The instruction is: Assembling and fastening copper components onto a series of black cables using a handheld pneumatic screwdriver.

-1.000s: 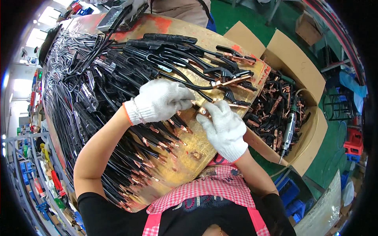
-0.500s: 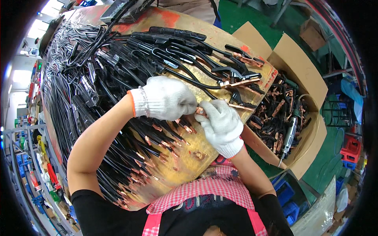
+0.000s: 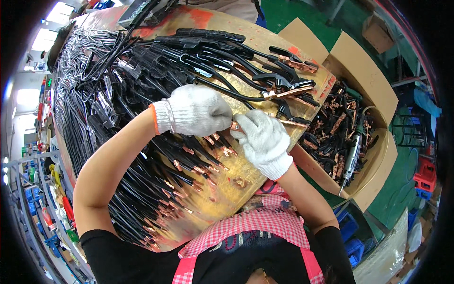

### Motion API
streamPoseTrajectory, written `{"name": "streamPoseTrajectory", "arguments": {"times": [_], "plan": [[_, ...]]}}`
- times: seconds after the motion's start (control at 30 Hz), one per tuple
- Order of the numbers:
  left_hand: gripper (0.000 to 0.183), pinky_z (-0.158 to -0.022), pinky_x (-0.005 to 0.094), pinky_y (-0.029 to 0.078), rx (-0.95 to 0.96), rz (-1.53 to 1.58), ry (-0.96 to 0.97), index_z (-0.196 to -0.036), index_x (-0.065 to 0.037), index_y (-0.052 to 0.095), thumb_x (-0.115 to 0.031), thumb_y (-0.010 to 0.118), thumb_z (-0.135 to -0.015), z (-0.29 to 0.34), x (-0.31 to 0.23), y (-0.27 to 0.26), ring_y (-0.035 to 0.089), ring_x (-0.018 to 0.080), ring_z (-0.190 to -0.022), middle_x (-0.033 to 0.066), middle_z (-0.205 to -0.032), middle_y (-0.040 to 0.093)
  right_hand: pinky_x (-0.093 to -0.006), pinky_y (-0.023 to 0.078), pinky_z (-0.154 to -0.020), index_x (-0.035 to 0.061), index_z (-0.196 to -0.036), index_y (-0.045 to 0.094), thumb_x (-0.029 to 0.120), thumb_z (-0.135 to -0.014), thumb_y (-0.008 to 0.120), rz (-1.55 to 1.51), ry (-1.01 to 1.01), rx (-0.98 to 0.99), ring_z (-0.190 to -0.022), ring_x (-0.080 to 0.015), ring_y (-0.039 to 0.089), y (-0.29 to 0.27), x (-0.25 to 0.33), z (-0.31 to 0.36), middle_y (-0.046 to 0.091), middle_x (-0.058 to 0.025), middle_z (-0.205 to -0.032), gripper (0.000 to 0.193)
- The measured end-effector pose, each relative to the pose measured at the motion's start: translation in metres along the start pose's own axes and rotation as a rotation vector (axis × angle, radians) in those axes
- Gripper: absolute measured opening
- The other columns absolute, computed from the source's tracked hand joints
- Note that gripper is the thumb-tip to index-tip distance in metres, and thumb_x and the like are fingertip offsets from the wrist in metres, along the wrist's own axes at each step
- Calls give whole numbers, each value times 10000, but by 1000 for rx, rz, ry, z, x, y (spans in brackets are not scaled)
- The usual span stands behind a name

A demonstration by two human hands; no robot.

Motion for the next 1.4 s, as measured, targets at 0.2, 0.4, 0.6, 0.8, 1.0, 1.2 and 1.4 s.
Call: {"name": "streamPoseTrajectory", "arguments": {"times": [0.2, 0.4, 0.6, 0.8, 1.0, 1.2, 1.4], "plan": [[208, -709, 416, 549, 9, 97, -58, -912, -123, 760, -278, 626, -877, 1, 0, 2, 693, 337, -787, 136, -829, 713, -463, 510, -816, 160, -1168, 604, 243, -768, 688, -47, 3, 69, -992, -299, 623, 10, -4, 3, 594, -80, -1071, 417], [222, -746, 418, 552, 156, 5, -160, -968, -129, 753, -280, 613, -884, -2, 0, 5, 695, 340, -820, 134, -851, 718, -451, 523, -774, 148, -1123, 615, 263, -795, 680, -24, -37, 94, -935, -303, 643, 7, 3, -4, 603, -88, -1043, 354], [175, -787, 448, 507, -193, -242, 66, -947, -144, 736, -293, 683, -872, 15, 1, -10, 670, 315, -826, 99, -803, 690, -419, 533, -693, 127, -1030, 634, 341, -876, 681, -73, 14, -17, -838, -287, 659, -2, 5, -10, 606, -88, -964, 267], [88, -744, 431, 467, -255, -279, 101, -853, -130, 703, -201, 699, -801, 19, 3, 0, 642, 321, -777, 85, -762, 666, -420, 538, -656, 118, -1029, 641, 333, -887, 672, -102, -42, -38, -797, -287, 659, 1, 4, -9, 600, -88, -952, 260], [75, -725, 432, 468, -154, -286, 61, -781, -129, 692, -134, 686, -707, 15, 2, 6, 642, 328, -748, 79, -739, 674, -411, 537, -636, 84, -1059, 666, 327, -902, 642, -36, -123, 26, -805, -281, 653, 7, 8, -8, 609, -98, -961, 290], [164, -716, 420, 471, -142, -272, 77, -797, -106, 704, -95, 649, -643, 14, -2, 7, 641, 333, -742, 87, -737, 676, -413, 537, -641, 96, -1032, 658, 313, -906, 639, -104, -108, -45, -803, -279, 655, 5, 6, -7, 600, -93, -934, 251], [148, -703, 419, 465, -152, -216, 104, -748, -96, 680, -66, 642, -608, 12, -6, 13, 635, 340, -732, 86, -716, 671, -421, 532, -644, 135, -955, 620, 315, -891, 656, -147, -72, 13, -786, -267, 653, 6, 6, -8, 578, -66, -902, 194]]}}
Point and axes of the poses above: each hand's wrist, its own z-axis away from the middle knuckle, its own y-axis out of the palm, x = y × z, the point moved 7 cm from there along -z, towards the middle knuckle
